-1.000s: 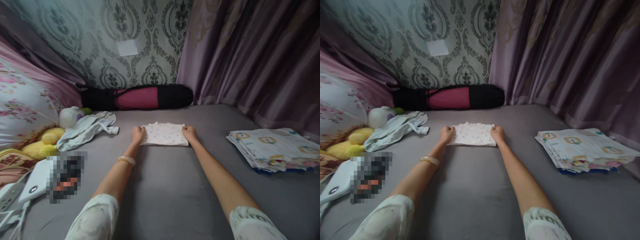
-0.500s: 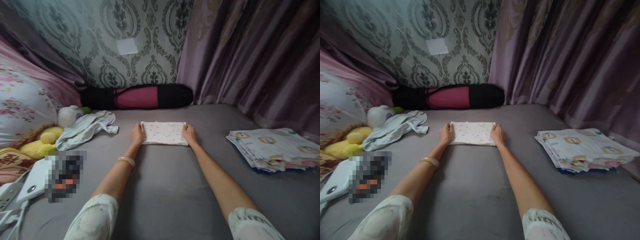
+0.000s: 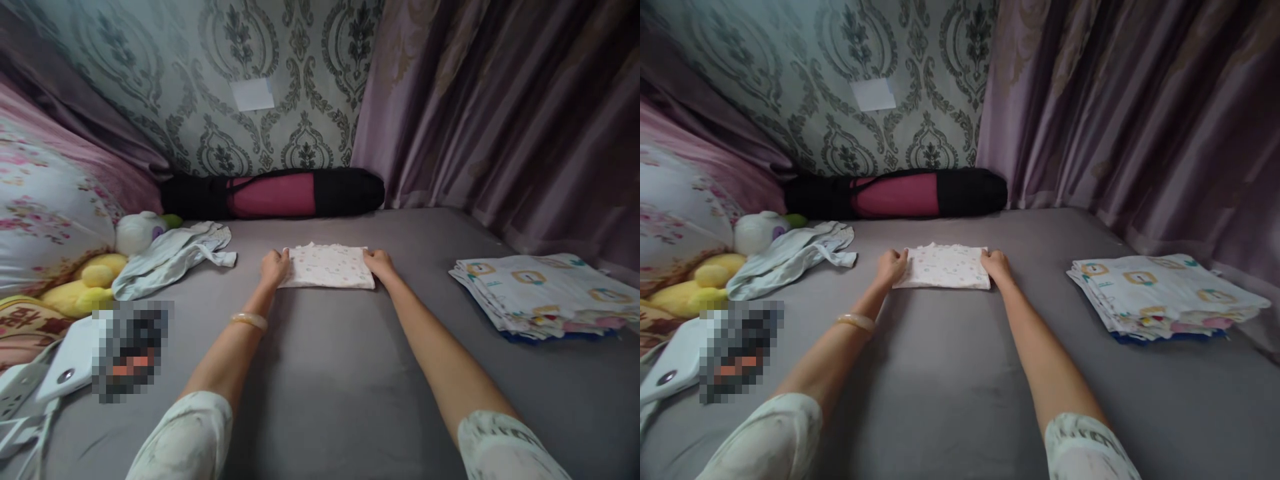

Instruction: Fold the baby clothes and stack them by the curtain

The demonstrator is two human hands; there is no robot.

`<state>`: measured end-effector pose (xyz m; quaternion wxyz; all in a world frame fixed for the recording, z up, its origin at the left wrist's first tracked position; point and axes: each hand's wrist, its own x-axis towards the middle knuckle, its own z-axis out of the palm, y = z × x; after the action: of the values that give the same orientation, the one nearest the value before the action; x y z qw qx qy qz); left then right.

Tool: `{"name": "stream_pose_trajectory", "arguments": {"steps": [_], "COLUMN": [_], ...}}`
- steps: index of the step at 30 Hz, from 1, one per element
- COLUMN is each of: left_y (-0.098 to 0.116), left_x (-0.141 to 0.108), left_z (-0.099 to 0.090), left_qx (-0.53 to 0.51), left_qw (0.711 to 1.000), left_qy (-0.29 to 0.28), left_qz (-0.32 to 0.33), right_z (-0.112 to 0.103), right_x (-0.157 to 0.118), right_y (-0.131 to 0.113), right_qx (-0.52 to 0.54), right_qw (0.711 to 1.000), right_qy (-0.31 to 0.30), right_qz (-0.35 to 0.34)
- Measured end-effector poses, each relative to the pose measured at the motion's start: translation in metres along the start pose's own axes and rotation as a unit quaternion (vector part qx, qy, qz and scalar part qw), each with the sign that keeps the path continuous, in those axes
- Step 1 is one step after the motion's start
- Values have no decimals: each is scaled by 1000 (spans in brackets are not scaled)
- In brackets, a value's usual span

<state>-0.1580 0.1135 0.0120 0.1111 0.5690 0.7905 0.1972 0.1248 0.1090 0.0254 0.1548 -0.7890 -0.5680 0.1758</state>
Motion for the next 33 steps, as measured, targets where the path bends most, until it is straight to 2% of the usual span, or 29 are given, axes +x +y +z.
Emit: {"name": "stream_pose_trajectory", "arguments": {"steps": [3, 5, 8, 10, 13, 19, 24, 28, 33], "left_y": [3, 13, 33, 43, 46, 35, 39, 45, 45], "left_x": [-11, -22, -38, -45, -50, -50, -48, -45, -45], "left_z": [-2, 0, 9, 16, 26, 36, 34, 27, 28], "left_qx": [36, 61, 79, 92, 112, 128, 144, 144, 134], "left_qw": [995, 987, 970, 962, 956, 953, 962, 961, 966], "left_qy": [68, 72, 16, -10, -20, -22, -57, -89, -35], "left_qz": [65, 130, 230, 258, 269, 275, 225, 218, 218], "right_z": [0, 6, 23, 35, 46, 54, 57, 57, 59], "right_x": [-16, -29, -44, -50, -53, -53, -52, -50, -48], "right_y": [-10, -23, -46, -57, -62, -54, -54, -55, -55], "right_qx": [-30, -58, -88, -105, -127, -148, -146, -149, -150], "right_qw": [996, 983, 956, 943, 939, 937, 940, 940, 944], "right_qy": [78, 122, 84, 47, 13, 9, 10, 4, 1], "right_qz": [-40, -125, -268, -312, -318, -317, -307, -306, -294]}}
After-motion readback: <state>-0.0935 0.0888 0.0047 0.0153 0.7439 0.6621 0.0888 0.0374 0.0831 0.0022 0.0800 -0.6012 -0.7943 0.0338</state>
